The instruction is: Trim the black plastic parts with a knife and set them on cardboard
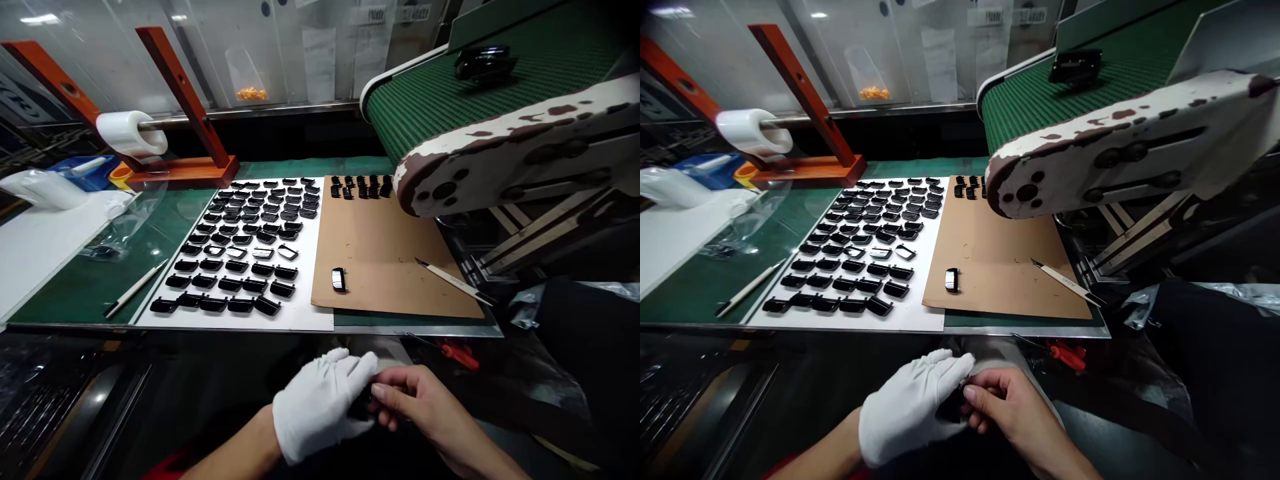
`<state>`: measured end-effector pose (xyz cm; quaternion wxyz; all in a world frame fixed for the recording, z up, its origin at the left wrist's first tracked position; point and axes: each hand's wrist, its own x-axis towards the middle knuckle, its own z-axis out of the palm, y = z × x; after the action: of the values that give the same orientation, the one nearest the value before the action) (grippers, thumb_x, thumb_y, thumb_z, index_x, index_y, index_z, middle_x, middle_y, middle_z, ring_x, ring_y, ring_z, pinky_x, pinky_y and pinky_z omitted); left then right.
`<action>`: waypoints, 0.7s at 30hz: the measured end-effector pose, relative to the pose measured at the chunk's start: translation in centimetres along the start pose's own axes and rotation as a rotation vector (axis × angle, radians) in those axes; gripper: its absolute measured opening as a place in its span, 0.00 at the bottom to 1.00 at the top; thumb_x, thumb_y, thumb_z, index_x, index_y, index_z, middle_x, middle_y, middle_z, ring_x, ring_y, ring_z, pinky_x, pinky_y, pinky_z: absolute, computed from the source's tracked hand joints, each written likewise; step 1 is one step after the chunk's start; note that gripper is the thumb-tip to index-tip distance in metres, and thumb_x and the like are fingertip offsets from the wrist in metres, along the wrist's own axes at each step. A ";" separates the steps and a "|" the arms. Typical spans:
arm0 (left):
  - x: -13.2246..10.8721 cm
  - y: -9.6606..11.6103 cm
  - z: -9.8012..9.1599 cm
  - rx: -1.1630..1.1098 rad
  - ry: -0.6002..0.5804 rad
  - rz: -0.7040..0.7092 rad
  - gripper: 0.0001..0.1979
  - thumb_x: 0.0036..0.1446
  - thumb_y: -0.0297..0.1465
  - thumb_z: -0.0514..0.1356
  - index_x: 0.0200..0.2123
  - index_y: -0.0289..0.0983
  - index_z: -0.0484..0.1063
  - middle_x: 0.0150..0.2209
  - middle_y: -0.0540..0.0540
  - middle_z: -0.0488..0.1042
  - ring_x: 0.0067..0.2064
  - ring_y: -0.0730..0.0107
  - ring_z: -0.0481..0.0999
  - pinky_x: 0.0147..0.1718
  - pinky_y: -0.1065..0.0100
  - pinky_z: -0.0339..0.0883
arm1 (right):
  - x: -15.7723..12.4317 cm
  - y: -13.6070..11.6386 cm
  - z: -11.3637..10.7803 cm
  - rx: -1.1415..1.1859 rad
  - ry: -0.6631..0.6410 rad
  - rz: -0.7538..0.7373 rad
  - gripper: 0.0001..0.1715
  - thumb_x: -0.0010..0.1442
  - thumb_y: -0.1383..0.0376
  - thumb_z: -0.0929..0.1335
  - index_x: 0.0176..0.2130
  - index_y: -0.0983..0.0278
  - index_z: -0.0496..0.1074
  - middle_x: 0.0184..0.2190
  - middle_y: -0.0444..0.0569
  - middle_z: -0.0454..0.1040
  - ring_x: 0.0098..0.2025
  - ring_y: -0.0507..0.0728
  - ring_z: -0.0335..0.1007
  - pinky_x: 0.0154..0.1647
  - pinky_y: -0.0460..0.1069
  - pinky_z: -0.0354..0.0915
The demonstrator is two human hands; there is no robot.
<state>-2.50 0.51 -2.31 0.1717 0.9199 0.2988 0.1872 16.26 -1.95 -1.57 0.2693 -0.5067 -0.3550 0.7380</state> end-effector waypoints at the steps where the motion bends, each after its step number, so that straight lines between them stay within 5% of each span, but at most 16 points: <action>1: -0.8 0.2 0.5 0.002 0.071 -0.006 0.32 0.52 0.38 0.64 0.56 0.32 0.57 0.44 0.39 0.78 0.44 0.56 0.79 0.45 0.61 0.73 | 0.0 0.1 0.0 0.028 -0.031 0.013 0.22 0.49 0.52 0.74 0.30 0.69 0.76 0.26 0.49 0.76 0.26 0.48 0.68 0.26 0.42 0.62; 6: -4.2 1.1 2.9 -0.011 0.261 -0.056 0.32 0.55 0.39 0.62 0.57 0.30 0.57 0.47 0.37 0.77 0.49 0.57 0.77 0.54 0.60 0.68 | -0.1 1.9 -0.4 0.136 -0.177 0.052 0.18 0.50 0.56 0.74 0.30 0.70 0.73 0.26 0.52 0.78 0.24 0.48 0.71 0.25 0.41 0.63; 11: -5.4 1.8 3.7 -0.038 0.332 -0.029 0.32 0.56 0.38 0.61 0.59 0.30 0.55 0.44 0.36 0.78 0.47 0.57 0.78 0.55 0.59 0.67 | 0.8 4.1 -0.8 0.263 -0.284 0.039 0.16 0.48 0.59 0.76 0.30 0.70 0.74 0.25 0.53 0.79 0.22 0.48 0.72 0.23 0.40 0.63; 17: -6.2 2.8 2.3 -0.059 0.254 0.039 0.36 0.60 0.39 0.59 0.63 0.28 0.47 0.48 0.33 0.76 0.54 0.56 0.73 0.60 0.53 0.57 | 3.0 8.2 0.4 0.295 -0.425 0.036 0.31 0.34 0.43 0.76 0.23 0.67 0.71 0.15 0.45 0.73 0.13 0.47 0.64 0.10 0.39 0.49; 21: -5.8 4.1 0.9 -0.184 0.139 0.116 0.35 0.60 0.33 0.59 0.64 0.33 0.44 0.51 0.38 0.75 0.55 0.62 0.72 0.62 0.59 0.54 | 3.9 10.0 1.9 0.182 -0.554 0.005 0.36 0.31 0.36 0.72 0.16 0.64 0.64 0.11 0.38 0.64 0.13 0.46 0.59 0.13 0.42 0.55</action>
<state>-4.46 -6.38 -2.75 0.2231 0.9008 0.2379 0.2868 12.77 -5.54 -11.24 0.2045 -0.2608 -0.3460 0.8777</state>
